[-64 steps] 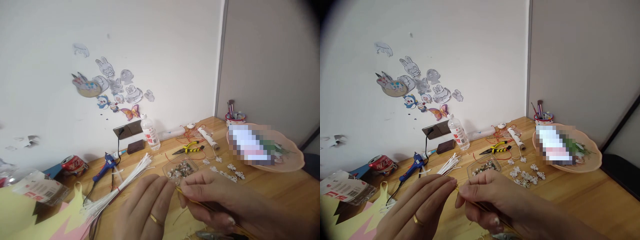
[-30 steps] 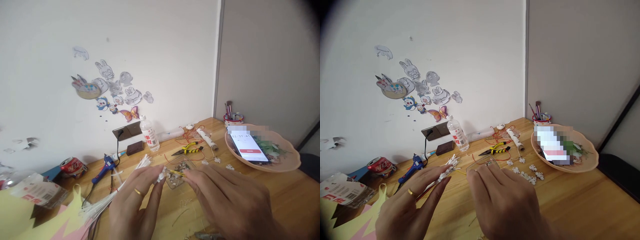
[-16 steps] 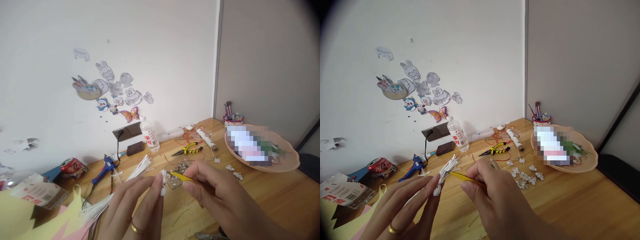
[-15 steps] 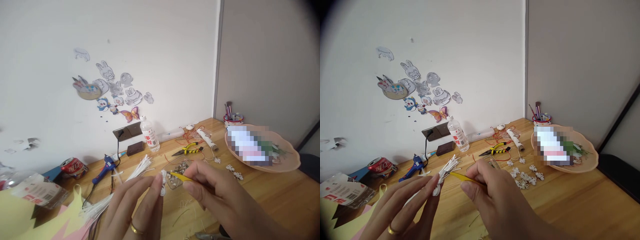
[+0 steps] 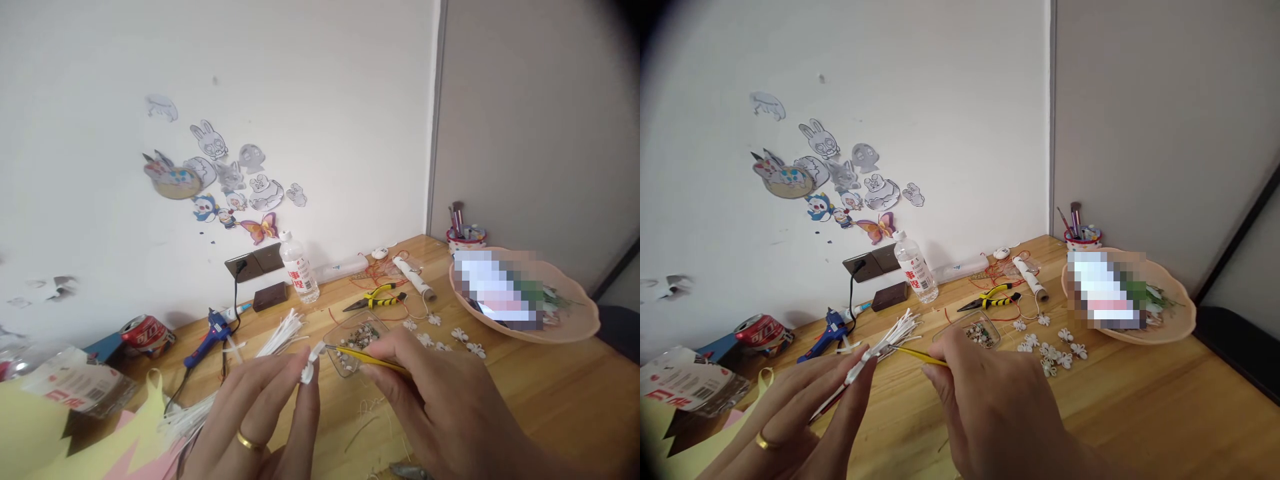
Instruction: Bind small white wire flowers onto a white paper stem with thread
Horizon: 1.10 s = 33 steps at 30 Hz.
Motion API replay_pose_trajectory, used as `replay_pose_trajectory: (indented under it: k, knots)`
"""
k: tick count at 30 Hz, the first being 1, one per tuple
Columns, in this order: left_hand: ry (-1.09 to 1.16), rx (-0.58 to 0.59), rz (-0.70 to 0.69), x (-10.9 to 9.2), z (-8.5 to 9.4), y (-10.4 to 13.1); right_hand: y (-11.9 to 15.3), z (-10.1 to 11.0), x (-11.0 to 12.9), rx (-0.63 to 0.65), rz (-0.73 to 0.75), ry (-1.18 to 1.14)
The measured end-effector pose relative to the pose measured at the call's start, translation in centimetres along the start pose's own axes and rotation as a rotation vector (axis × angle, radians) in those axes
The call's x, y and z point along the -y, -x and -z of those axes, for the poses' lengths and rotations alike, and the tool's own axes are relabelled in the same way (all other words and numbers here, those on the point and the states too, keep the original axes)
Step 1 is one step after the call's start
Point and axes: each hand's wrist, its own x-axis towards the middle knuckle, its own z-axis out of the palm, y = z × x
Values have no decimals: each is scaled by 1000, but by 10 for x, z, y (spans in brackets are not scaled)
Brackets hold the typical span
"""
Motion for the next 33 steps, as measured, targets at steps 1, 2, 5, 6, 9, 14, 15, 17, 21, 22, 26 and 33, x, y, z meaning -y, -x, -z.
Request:
replay_pose_trajectory:
  k: [1, 2, 5, 6, 9, 14, 15, 17, 21, 22, 26, 33]
  knots:
    - [8, -9, 8, -1, -1, 0, 1, -1, -1, -23, 31, 28]
    - [10, -15, 11, -1, -1, 0, 1, -2, -1, -44, 58, 52]
    - [1, -12, -8, -1, -2, 1, 2, -3, -2, -67, 79, 72]
    - [-3, -1, -19, -1, -1, 1, 2, -2, -1, -52, 63, 57]
    - [-18, 41, -69, 1, 1, 2, -1, 4, 0, 62, -42, -72]
    - [-47, 101, -198, 6, 5, 4, -9, 14, 1, 332, -259, -511]
    - [-44, 96, -195, 6, 5, 4, -11, 15, 0, 374, -312, -619]
    - [-40, 77, -161, 6, 5, 3, -13, 17, -2, 460, -417, -847]
    - [-25, 68, -132, 4, 3, 0, -16, 18, -4, 623, -626, -1225]
    - [-10, 76, -133, 3, 3, -1, -17, 19, -5, 658, -673, -1289]
    - [84, 25, 14, 0, 2, -1, -19, 20, -6, 814, -730, -1468]
    - [149, -43, 273, -9, -2, -1, -15, 16, -8, 907, -713, -1726]
